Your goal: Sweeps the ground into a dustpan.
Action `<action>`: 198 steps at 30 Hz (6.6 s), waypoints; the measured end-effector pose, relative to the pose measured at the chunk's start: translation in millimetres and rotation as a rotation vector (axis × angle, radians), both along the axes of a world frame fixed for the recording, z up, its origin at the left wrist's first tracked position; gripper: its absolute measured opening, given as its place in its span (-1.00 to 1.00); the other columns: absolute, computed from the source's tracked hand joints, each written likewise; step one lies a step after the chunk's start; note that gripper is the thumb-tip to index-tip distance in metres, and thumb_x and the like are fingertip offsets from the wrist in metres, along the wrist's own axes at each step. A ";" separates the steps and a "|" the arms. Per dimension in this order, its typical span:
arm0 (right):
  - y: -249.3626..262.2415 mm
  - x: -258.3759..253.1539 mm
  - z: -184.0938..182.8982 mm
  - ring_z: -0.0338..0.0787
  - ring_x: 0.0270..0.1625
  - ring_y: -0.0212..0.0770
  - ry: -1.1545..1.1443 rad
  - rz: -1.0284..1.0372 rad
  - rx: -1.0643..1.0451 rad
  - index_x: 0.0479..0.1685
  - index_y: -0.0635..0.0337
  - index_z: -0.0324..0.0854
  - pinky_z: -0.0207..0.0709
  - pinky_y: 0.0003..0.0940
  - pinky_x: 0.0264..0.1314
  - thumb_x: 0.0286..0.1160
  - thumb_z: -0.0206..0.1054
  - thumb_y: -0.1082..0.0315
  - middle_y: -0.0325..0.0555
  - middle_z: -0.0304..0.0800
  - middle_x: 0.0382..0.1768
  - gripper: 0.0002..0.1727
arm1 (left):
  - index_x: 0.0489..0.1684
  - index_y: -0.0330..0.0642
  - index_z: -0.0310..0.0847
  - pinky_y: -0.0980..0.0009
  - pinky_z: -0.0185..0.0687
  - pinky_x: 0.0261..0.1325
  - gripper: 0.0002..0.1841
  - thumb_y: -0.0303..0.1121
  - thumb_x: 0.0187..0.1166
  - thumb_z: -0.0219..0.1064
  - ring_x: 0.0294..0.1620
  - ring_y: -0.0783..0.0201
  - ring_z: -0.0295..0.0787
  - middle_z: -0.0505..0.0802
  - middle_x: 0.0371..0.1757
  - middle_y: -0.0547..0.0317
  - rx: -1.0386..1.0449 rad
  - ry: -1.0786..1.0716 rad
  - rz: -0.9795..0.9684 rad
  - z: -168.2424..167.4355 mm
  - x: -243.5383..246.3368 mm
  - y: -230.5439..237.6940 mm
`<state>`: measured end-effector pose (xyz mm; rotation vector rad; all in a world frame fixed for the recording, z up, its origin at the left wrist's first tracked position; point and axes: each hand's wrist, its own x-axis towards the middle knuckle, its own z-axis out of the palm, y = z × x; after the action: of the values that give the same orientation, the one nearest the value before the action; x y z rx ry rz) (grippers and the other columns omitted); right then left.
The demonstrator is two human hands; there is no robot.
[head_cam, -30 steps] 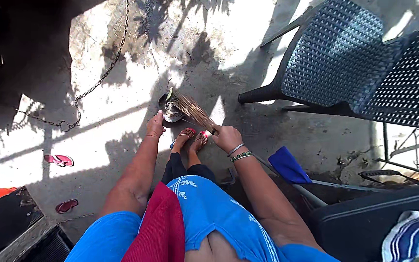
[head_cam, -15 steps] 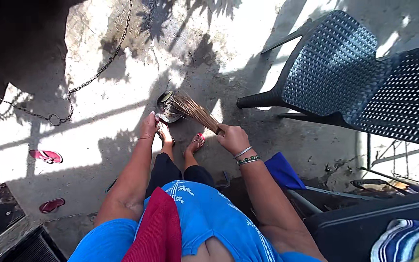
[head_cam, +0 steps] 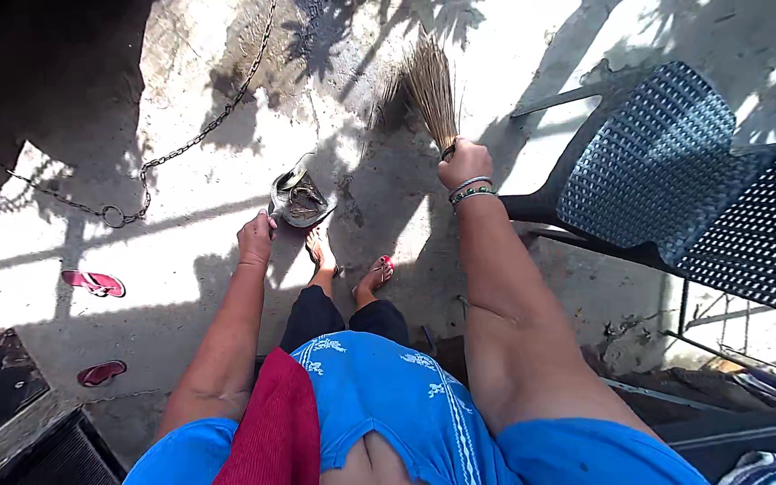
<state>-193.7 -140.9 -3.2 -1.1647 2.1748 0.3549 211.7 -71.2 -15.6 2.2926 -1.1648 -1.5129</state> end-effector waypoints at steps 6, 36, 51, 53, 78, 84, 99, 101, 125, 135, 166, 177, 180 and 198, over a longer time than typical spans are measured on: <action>63.5 77.0 16.3 0.82 0.09 0.39 -0.255 0.205 0.183 0.33 0.17 0.72 0.58 0.47 0.06 0.44 0.39 0.27 0.33 0.85 -0.03 -0.55 | -0.03 -0.42 0.72 -0.31 0.48 0.33 -0.31 -0.05 0.90 -0.32 0.18 -0.31 0.75 0.82 0.00 -0.43 0.044 -0.080 -0.222 -4.3 15.3 -41.3; 107.1 31.8 37.7 0.78 0.20 0.48 0.065 -0.299 0.054 0.47 0.29 0.60 0.55 0.52 0.15 0.50 0.32 0.26 0.47 0.79 0.10 -0.46 | -0.18 -0.37 0.72 -0.26 0.48 0.10 -0.37 -0.08 0.82 -0.27 -0.14 -0.18 0.73 0.79 -0.29 -0.24 -0.011 0.015 -0.548 11.1 56.0 -28.5; 238.9 7.3 77.9 0.81 0.14 0.44 -0.214 -0.361 -0.070 0.55 0.15 0.61 0.51 0.50 0.22 0.56 0.42 0.26 0.40 0.83 0.10 -0.46 | -0.14 -0.42 0.72 -0.32 0.41 0.33 -0.39 -0.12 0.80 -0.24 0.08 -0.31 0.73 0.80 -0.14 -0.38 0.010 0.000 -0.823 2.5 39.0 -16.6; 271.5 -9.5 85.5 0.79 0.06 0.48 -0.077 -0.462 -0.085 0.53 0.14 0.62 0.51 0.56 0.07 0.54 0.42 0.23 0.43 0.81 0.06 -0.46 | -0.16 -0.39 0.72 -0.29 0.43 0.28 -0.37 -0.11 0.79 -0.28 0.01 -0.25 0.73 0.80 -0.20 -0.31 -0.017 0.012 -0.831 6.5 47.7 -14.7; 325.9 160.7 47.4 0.76 0.28 0.42 0.013 -0.937 0.005 0.60 0.22 0.55 0.50 0.46 0.32 0.52 0.36 0.24 0.40 0.80 0.19 -0.39 | -0.13 -0.46 0.73 -0.30 0.46 0.37 -0.39 -0.14 0.78 -0.23 0.18 -0.33 0.74 0.81 -0.01 -0.43 0.012 0.074 -1.230 -17.7 58.7 -2.0; 296.0 256.7 24.5 0.81 0.16 0.38 -0.384 -0.663 0.019 0.45 0.29 0.65 0.58 0.43 0.20 0.48 0.44 0.26 0.38 0.83 0.07 -0.46 | -0.11 -0.45 0.73 -0.32 0.44 0.32 -0.38 -0.14 0.79 -0.25 0.11 -0.33 0.74 0.81 -0.07 -0.41 0.044 0.037 -1.259 -12.0 53.3 -9.7; 383.6 199.8 43.2 0.76 0.25 0.46 0.019 -1.078 0.031 0.55 0.32 0.56 0.51 0.48 0.30 0.49 0.40 0.23 0.46 0.79 0.15 -0.38 | -0.30 -0.40 0.70 -0.34 0.48 0.26 -0.39 -0.15 0.76 -0.27 0.13 -0.34 0.77 0.83 -0.02 -0.40 -0.071 0.018 -1.362 3.0 93.3 -38.0; 362.7 253.3 34.5 0.81 0.16 0.41 -0.146 -0.972 0.077 0.51 0.34 0.59 0.59 0.43 0.22 0.48 0.40 0.25 0.42 0.83 0.06 -0.40 | -0.28 -0.41 0.72 -0.33 0.48 0.34 -0.38 -0.14 0.74 -0.26 0.21 -0.33 0.76 0.84 0.03 -0.41 -0.079 0.010 -1.346 -6.7 94.6 -27.7; 297.7 255.0 70.0 0.83 0.06 0.39 -0.388 -0.584 -0.056 0.38 0.25 0.72 0.58 0.46 0.13 0.50 0.45 0.29 0.36 0.86 -0.01 -0.54 | -0.23 -0.38 0.72 -0.28 0.50 0.19 -0.35 -0.12 0.78 -0.33 0.01 -0.24 0.77 0.83 -0.17 -0.30 -0.121 -0.022 -0.966 7.1 146.9 -13.0; 249.8 212.1 33.6 0.82 0.10 0.46 -0.113 -0.510 0.056 0.51 0.26 0.59 0.58 0.47 0.09 0.49 0.33 0.24 0.43 0.83 0.00 -0.43 | -0.19 -0.39 0.72 0.09 0.57 0.18 -0.37 -0.24 0.80 -0.37 -0.10 0.13 0.74 0.83 -0.18 -0.09 -0.088 -0.049 -0.476 -9.5 206.6 24.4; 123.9 243.3 55.2 0.83 -0.04 0.41 -0.229 -0.080 -0.114 0.48 0.19 0.65 0.57 0.49 0.01 0.51 0.43 0.29 0.38 0.85 -0.06 -0.49 | -0.14 -0.45 0.74 -0.07 0.51 0.26 -0.37 -0.21 0.73 -0.32 -0.02 -0.11 0.75 0.82 -0.18 -0.28 -0.026 -0.041 -0.284 -10.8 241.5 71.8; 75.2 249.7 72.0 0.83 -0.15 0.20 -0.355 0.150 0.036 0.35 0.13 0.77 0.60 0.28 0.02 0.51 0.46 0.27 0.24 0.89 -0.11 -0.58 | -0.19 -0.53 0.71 -0.12 0.45 0.34 -0.45 -0.34 0.79 -0.25 0.15 -0.21 0.71 0.81 -0.02 -0.39 -0.036 0.001 -0.064 1.6 256.8 75.7; 31.8 241.8 82.0 0.83 -0.08 0.34 -0.288 0.163 -0.131 0.33 0.16 0.77 0.56 0.45 0.03 0.50 0.47 0.27 0.32 0.87 -0.08 -0.59 | -0.14 -0.50 0.72 -0.12 0.51 0.36 -0.42 -0.29 0.85 -0.28 0.19 -0.19 0.74 0.82 0.01 -0.38 -0.001 0.017 0.088 -2.9 267.9 90.6; 82.7 381.5 63.1 0.81 0.25 0.28 -0.284 0.669 0.337 0.50 0.04 0.63 0.58 0.37 0.22 0.51 0.27 0.18 0.24 0.85 0.13 -0.47 | -0.13 -0.44 0.74 -0.12 0.43 0.35 -0.38 -0.23 0.73 -0.32 0.12 -0.17 0.73 0.82 -0.04 -0.33 -0.031 0.032 -0.047 -14.2 276.1 102.2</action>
<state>187.7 -58.2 59.9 -1.6007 1.3702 0.7531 487.8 31.0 -29.8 2.2276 -1.2334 -1.5305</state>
